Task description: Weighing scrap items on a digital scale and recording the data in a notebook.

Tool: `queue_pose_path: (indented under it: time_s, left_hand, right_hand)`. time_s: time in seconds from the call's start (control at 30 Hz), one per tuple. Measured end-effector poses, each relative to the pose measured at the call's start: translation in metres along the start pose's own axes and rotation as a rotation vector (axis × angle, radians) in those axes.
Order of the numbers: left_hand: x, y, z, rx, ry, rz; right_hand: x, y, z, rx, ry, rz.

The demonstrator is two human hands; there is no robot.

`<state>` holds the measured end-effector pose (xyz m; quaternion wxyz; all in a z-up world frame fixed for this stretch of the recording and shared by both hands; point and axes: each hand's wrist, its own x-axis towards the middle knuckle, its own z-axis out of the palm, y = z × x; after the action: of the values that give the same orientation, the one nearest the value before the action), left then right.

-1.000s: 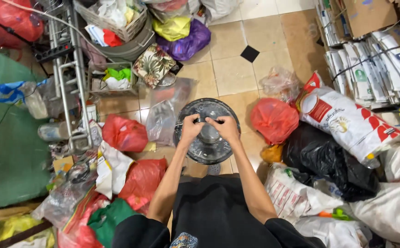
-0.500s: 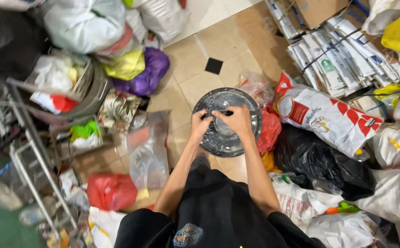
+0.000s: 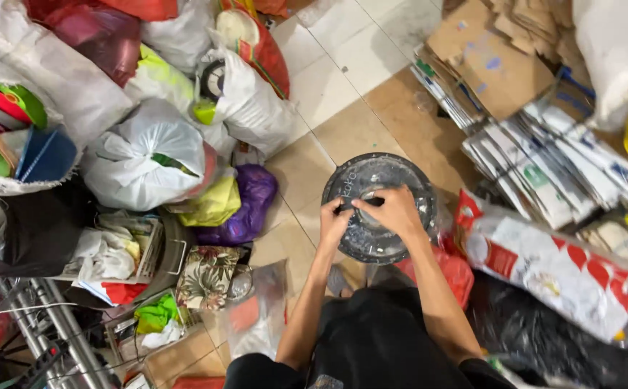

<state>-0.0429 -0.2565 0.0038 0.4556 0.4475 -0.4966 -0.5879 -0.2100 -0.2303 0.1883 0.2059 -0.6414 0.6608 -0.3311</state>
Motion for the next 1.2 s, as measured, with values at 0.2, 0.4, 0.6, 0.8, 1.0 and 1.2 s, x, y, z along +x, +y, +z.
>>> queue_pose_path:
  time_s: [0.2, 0.4, 0.6, 0.8, 1.0, 1.2]
  left_hand:
    - [0.12, -0.012, -0.019, -0.009, 0.132, 0.0]
    - [0.235, 0.003, -0.019, 0.179, 0.375, 0.089]
    - [0.285, 0.044, -0.02, 0.264, 0.723, -0.006]
    - [0.245, 0.003, -0.035, -0.012, 1.047, -0.025]
    - [0.154, -0.022, -0.046, -0.191, 1.3, 0.059]
    - [0.021, -0.023, -0.064, -0.151, 1.58, 0.107]
  right_hand:
    - [0.148, 0.043, 0.037, 0.063, -0.206, 0.055]
    - [0.285, 0.089, 0.071, 0.197, -0.401, -0.156]
    - [0.388, 0.088, 0.105, 0.148, -0.71, -0.433]
    - [0.403, 0.038, 0.158, 0.147, -0.962, -0.818]
    - [0.338, -0.053, 0.199, 0.009, -1.135, -1.194]
    - [0.207, -0.134, 0.231, -0.064, -1.25, -1.362]
